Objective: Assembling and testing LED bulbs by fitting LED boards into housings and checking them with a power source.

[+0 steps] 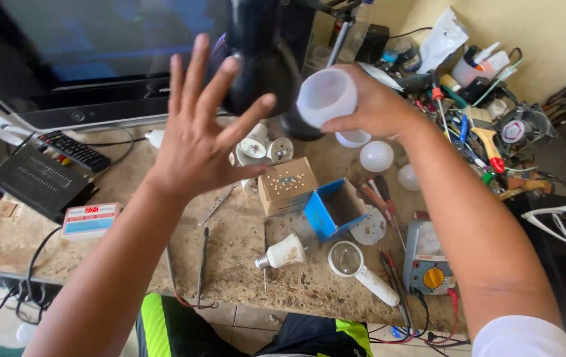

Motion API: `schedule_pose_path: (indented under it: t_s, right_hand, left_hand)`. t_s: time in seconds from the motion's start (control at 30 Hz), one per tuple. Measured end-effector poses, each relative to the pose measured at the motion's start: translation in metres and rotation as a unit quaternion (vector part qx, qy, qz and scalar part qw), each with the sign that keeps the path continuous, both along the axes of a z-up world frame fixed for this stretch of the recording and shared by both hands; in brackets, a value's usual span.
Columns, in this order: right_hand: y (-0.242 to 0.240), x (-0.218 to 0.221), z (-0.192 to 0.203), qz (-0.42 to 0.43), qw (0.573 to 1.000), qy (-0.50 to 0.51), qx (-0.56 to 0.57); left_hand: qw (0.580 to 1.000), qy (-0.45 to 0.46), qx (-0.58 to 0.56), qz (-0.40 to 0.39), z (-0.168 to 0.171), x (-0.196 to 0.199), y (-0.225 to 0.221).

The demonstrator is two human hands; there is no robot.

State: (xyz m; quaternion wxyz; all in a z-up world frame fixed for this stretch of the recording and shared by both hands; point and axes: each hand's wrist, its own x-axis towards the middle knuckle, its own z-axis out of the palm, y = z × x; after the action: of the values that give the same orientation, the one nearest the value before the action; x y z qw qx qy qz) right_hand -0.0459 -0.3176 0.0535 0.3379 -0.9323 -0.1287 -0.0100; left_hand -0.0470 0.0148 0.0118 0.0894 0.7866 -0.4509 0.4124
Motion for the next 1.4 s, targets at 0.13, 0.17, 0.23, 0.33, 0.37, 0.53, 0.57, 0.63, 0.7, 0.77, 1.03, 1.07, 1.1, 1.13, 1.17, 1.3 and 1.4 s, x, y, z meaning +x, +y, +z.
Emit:
schedule_pose_path:
  t_s: [0.13, 0.17, 0.23, 0.33, 0.37, 0.53, 0.57, 0.63, 0.7, 0.77, 1.03, 1.07, 1.1, 1.13, 1.17, 1.3, 1.4]
  right_hand:
    - [-0.083, -0.009, 0.029, -0.157, 0.986, -0.013, -0.05]
    - [-0.09, -0.016, 0.039, -0.248, 0.965, 0.036, -0.079]
    - [-0.111, -0.021, 0.042, -0.343, 0.93, 0.084, -0.102]
    - [-0.14, -0.015, 0.023, -0.345, 0.919, 0.135, -0.136]
    - [-0.14, -0.011, 0.017, -0.343, 0.916, 0.163, -0.128]
    - [-0.115, 0.008, -0.02, -0.231, 0.942, 0.2, -0.141]
    - [-0.1, 0.007, -0.023, -0.168, 0.947, 0.22, -0.164]
    - [-0.077, 0.007, -0.029, -0.102, 0.948, 0.24, -0.182]
    - [-0.057, 0.009, -0.034, -0.044, 0.944, 0.245, -0.215]
    - [-0.052, 0.015, -0.047, -0.025, 0.942, 0.239, -0.233]
    - [-0.022, 0.038, -0.094, 0.041, 0.91, 0.221, -0.347]
    - [-0.023, 0.04, -0.103, 0.055, 0.91, 0.18, -0.37]
    - [-0.025, 0.041, -0.111, 0.066, 0.907, 0.14, -0.391]
    - [-0.025, 0.041, -0.113, 0.067, 0.907, 0.139, -0.393]
    - [-0.024, 0.04, -0.115, 0.068, 0.903, 0.15, -0.396]
    - [-0.025, 0.04, -0.116, 0.054, 0.892, 0.19, -0.408]
    - [-0.051, 0.048, -0.121, 0.06, 0.926, 0.143, -0.344]
  left_hand:
    - [0.99, 0.007, -0.143, -0.008, -0.04, -0.074, -0.018]
    - [0.981, 0.105, -0.159, -0.022, -0.054, -0.098, -0.025]
    - [0.964, 0.202, -0.169, -0.043, -0.088, -0.133, -0.037]
    - [0.931, 0.318, -0.168, -0.059, -0.144, -0.162, -0.055]
    - [0.921, 0.349, -0.169, -0.027, -0.161, -0.166, -0.059]
    - [0.91, 0.366, -0.195, -0.006, -0.19, -0.167, -0.067]
    - [0.902, 0.388, -0.189, 0.002, -0.193, -0.166, -0.067]
    - [0.893, 0.411, -0.181, 0.014, -0.196, -0.166, -0.066]
    - [0.897, 0.417, -0.144, 0.019, -0.195, -0.166, -0.067]
    - [0.892, 0.432, -0.129, 0.026, -0.197, -0.165, -0.068]
    - [0.881, 0.457, -0.114, 0.037, -0.187, -0.166, -0.065]
    - [0.877, 0.463, -0.117, 0.042, -0.186, -0.167, -0.065]
    - [0.874, 0.47, -0.117, 0.044, -0.185, -0.167, -0.065]
    - [0.873, 0.47, -0.12, 0.045, -0.183, -0.167, -0.065]
    - [0.878, 0.458, -0.133, 0.034, -0.182, -0.167, -0.065]
    - [0.899, 0.415, -0.137, 0.016, -0.183, -0.166, -0.063]
    - [0.9, 0.409, -0.15, 0.003, -0.178, -0.164, -0.062]
